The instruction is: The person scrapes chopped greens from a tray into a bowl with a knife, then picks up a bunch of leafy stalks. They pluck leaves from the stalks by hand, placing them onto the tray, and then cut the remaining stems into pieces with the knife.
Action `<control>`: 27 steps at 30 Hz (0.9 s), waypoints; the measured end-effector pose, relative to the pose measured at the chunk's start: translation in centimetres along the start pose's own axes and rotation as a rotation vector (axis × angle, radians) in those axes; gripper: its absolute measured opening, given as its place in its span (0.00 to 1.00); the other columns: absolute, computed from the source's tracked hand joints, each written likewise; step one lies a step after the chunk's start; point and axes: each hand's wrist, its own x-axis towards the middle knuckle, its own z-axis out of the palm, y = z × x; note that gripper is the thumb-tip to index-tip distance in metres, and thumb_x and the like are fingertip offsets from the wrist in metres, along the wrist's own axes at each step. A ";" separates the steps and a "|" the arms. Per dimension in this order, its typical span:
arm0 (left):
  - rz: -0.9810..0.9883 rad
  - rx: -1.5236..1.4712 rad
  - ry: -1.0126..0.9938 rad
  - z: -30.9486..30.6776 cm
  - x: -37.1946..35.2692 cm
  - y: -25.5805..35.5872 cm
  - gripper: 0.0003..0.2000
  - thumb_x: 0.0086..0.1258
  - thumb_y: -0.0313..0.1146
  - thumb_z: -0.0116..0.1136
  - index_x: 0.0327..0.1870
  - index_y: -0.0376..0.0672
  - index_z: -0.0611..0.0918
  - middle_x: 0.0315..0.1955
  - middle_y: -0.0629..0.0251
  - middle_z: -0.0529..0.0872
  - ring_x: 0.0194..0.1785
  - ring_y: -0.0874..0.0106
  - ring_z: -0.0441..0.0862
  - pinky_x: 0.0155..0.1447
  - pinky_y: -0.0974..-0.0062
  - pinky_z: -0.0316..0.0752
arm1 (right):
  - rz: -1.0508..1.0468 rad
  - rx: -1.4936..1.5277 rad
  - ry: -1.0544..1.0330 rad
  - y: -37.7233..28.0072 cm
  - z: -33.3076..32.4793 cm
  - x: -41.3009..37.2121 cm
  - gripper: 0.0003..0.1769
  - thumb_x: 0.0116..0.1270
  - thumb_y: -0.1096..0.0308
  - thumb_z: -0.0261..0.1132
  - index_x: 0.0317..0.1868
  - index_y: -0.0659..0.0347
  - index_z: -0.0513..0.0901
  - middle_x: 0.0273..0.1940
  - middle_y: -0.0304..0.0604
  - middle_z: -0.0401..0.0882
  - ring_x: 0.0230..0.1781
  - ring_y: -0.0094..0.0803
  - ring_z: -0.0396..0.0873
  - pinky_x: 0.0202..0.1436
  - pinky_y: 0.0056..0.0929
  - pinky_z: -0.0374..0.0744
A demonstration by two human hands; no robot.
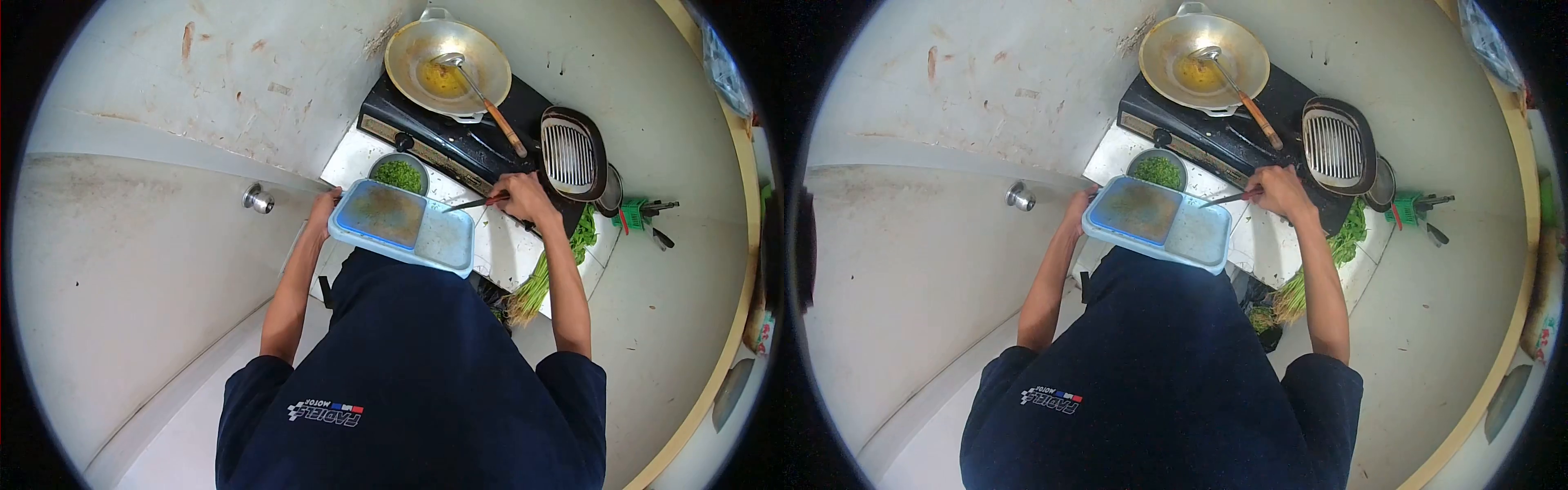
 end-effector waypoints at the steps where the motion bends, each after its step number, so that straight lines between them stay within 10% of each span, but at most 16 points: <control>1: 0.009 0.012 -0.002 0.0 0.1 -0.5 0.17 0.82 0.38 0.46 0.46 0.30 0.82 0.34 0.54 0.85 0.32 0.68 0.83 0.37 0.69 0.80 | -0.013 0.042 0.026 -0.1 0.6 0.3 0.10 0.56 0.68 0.72 0.40 0.51 0.92 0.42 0.39 0.88 0.47 0.42 0.84 0.56 0.49 0.74; 27: 0.024 -0.034 -0.005 -0.2 0.3 -3.0 0.20 0.83 0.39 0.44 0.50 0.28 0.81 0.40 0.49 0.86 0.39 0.65 0.85 0.46 0.67 0.84 | 0.073 0.086 -0.007 -0.8 0.0 -0.4 0.11 0.59 0.67 0.70 0.42 0.52 0.92 0.44 0.43 0.89 0.48 0.47 0.85 0.59 0.58 0.75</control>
